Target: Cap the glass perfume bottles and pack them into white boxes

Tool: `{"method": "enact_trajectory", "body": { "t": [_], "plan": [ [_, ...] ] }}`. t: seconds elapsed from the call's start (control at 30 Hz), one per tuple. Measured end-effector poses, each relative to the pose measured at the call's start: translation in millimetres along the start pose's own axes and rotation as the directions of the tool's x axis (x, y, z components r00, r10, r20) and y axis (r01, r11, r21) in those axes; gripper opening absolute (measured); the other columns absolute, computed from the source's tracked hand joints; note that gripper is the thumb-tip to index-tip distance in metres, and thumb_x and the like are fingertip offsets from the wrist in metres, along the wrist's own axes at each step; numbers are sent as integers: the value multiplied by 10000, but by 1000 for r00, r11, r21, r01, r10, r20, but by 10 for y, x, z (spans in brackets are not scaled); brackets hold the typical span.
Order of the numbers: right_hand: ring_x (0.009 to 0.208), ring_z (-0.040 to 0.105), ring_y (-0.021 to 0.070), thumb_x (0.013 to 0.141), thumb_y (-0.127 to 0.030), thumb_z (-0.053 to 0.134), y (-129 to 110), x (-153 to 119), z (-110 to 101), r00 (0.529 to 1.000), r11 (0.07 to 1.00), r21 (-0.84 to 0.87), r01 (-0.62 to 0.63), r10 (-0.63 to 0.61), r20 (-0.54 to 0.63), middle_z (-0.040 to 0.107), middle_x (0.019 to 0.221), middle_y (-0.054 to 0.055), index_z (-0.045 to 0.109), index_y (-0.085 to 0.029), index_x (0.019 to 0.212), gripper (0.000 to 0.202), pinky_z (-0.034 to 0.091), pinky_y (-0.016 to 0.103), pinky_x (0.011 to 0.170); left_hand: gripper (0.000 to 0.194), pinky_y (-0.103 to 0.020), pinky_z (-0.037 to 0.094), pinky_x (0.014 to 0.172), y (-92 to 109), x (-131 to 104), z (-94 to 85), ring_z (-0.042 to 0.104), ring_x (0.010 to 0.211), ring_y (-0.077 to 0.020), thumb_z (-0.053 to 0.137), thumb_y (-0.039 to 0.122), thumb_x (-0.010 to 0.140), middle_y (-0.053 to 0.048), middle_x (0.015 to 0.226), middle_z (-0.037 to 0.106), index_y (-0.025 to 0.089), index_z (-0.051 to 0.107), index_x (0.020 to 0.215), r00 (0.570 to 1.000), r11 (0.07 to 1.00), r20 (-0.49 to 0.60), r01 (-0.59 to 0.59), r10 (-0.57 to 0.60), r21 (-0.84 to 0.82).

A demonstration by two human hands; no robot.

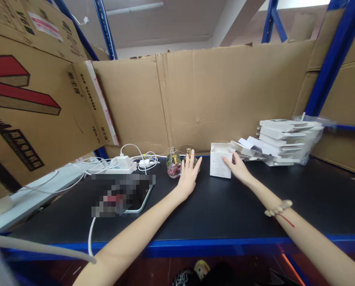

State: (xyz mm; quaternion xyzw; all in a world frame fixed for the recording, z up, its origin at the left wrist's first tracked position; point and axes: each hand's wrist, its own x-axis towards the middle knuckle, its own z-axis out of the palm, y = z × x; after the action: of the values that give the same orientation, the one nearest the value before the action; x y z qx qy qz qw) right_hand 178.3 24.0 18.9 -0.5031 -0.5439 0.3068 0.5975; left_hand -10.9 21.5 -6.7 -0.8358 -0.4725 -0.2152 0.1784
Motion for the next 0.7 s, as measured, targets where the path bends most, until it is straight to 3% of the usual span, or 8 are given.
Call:
{"method": "enact_trajectory", "body": {
  "t": [0.2,0.4,0.7],
  "plan": [
    [937,560,227,553,-423,647,-34,-17,-5,1000,1000,-6,-20,20,1,607,969,77,436,-193,858,436,408,409,905,663,-419,259,1058,27,36,-56,24,1269,-333,355,-111,674,-232,1395,53,-22,306,1329,999,985,11,-33,32,170],
    [940,559,247,468,-523,618,-10,-8,3,1000,1000,16,15,-15,12,591,1008,102,433,-196,833,523,438,408,860,606,-400,277,1067,55,59,-119,154,1289,-300,325,-61,792,-76,1422,176,152,345,1359,989,968,150,-25,-14,251],
    [922,554,261,416,-606,618,41,31,-6,1000,999,-33,19,-19,-10,613,947,88,446,-202,875,635,415,437,877,563,-366,261,1077,82,65,-149,170,1296,-283,325,-6,840,-71,1426,152,158,299,1378,980,963,184,31,-82,269]
  ]
}}
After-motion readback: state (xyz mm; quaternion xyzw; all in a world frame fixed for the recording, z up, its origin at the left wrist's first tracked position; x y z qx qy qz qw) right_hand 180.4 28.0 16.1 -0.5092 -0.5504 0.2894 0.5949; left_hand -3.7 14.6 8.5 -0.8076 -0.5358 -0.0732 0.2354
